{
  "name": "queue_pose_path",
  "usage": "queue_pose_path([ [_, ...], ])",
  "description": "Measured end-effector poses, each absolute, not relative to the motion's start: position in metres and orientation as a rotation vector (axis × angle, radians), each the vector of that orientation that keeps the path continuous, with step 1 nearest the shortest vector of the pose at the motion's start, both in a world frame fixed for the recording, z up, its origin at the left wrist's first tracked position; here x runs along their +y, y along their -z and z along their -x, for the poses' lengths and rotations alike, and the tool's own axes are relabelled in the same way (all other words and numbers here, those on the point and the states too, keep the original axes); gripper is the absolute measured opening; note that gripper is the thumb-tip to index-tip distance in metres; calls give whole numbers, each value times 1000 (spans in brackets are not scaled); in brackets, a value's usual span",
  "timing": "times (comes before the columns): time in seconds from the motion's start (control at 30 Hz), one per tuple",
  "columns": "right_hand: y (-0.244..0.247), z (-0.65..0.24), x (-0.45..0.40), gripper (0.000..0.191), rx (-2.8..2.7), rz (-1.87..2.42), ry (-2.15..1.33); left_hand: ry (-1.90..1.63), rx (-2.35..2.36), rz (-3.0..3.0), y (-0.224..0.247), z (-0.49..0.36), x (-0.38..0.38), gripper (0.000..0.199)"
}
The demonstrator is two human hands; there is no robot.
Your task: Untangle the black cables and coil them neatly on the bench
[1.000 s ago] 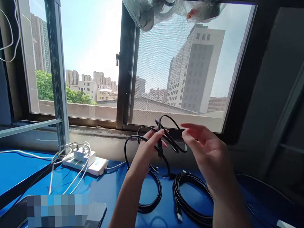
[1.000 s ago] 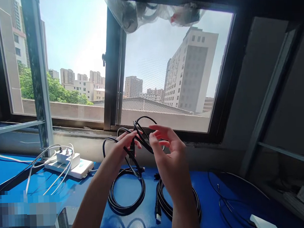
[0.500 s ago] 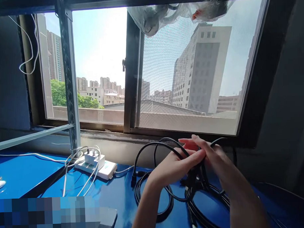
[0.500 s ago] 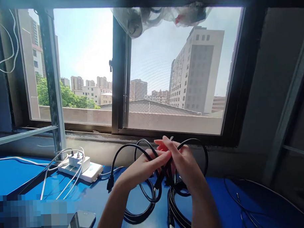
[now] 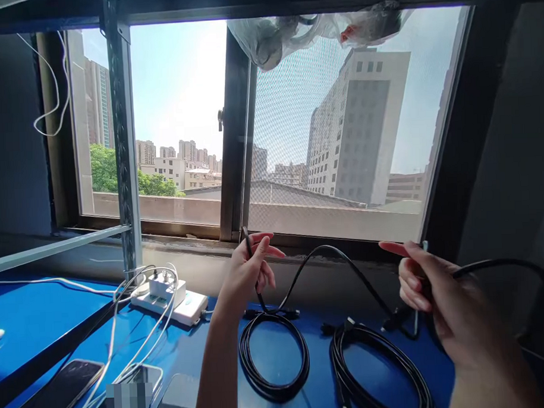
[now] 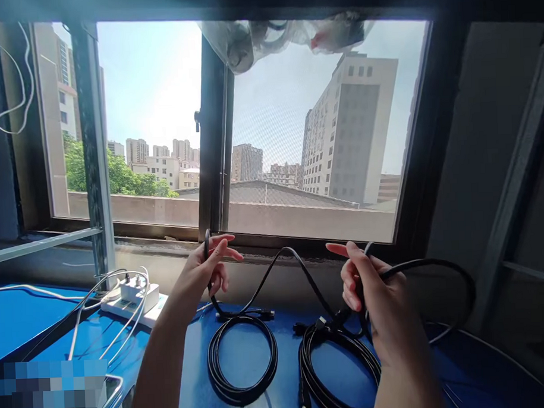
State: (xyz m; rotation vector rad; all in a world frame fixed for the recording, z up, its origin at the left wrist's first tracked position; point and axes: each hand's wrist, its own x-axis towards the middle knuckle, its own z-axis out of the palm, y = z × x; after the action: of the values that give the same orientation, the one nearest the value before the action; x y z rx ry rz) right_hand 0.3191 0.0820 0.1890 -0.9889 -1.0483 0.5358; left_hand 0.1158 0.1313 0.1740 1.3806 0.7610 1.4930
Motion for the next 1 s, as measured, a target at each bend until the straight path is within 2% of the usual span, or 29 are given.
queue_pose_path([
  [0.17, -193, -309, 76, 53, -1098, 1167, -423, -1084, 752, -1518, -171, -144, 125, 52],
  [0.3, -188, -293, 88, 54, -1271, 1172, -461, -998, 645, -1533, -165, -186, 120, 56],
  [0.53, -181, -290, 102, 56, -1407, 1141, -635, -1229, 670, -1279, -171, -190, 120, 24],
  [0.67, -183, -291, 99, 52, -1401, 1040, -654, -1431, 701, -1161, -178, -179, 118, 21],
  [0.87, -185, -295, 98, 31, -1219, 977, -627, -2030, 512, -1076, -176, -163, 124, 22],
  [0.93, -186, -300, 96, 31, -1204, 1017, -688, -2208, 481, -1017, -175, -156, 128, 22],
  [1.0, -186, -304, 92, 40, -1245, 1083, -738, -2363, 453, -982, -176, -147, 131, 24],
])
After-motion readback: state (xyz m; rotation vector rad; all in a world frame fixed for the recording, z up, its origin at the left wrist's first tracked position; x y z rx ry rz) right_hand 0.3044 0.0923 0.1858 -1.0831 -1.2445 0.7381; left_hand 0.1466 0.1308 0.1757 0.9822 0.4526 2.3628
